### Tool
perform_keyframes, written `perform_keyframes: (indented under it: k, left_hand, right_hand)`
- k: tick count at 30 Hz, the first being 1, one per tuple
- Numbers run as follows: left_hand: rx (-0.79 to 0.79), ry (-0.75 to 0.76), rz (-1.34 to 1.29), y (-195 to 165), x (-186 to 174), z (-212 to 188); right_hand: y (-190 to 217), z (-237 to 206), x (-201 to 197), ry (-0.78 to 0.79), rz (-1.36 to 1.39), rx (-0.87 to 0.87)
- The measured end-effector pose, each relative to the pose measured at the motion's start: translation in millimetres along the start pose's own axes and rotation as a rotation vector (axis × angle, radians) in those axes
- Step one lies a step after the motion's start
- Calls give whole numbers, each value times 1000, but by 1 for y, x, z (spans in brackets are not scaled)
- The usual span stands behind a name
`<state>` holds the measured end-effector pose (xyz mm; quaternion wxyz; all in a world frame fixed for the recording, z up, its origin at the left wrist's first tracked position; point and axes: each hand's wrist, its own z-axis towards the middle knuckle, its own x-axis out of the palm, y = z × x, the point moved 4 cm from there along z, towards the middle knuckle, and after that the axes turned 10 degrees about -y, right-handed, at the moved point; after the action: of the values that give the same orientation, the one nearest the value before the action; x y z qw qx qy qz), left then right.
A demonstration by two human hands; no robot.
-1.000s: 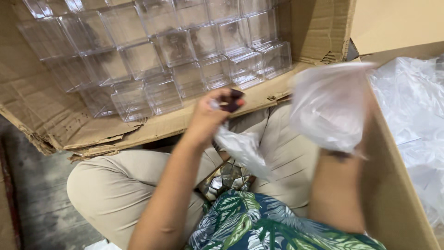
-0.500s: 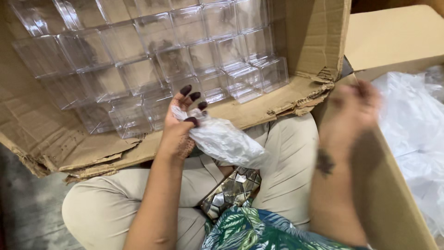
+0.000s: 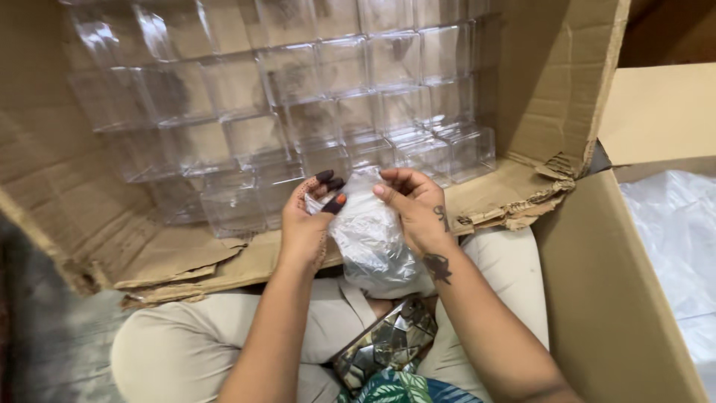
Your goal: The person sits on the floor between cardboard boxes and unwraps clear plastic boxes from white plastic bags, placing each unwrapped box onto a stack inside an open carton. They pull bags off the boxes one at a time and set used bags aside.
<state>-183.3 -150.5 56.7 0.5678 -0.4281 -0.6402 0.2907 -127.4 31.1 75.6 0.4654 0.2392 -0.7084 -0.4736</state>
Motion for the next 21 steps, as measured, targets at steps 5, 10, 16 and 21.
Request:
perform_keyframes:
  k: [5,10,16,21]
  left_hand:
    - [-42,-26,132,1,6,-11]
    - [-53,-105,156,3,4,-13]
    - [29,-108,364,7,-1,-14]
    - [27,-85,202,-5,-2,-15]
  right_hand:
    - [6,-7,8,147,-133,115]
    - [4,-7,16,25,-209,29]
    - [5,-11,14,-69,-190,-6]
    - [8,-14,19,-70,-286,38]
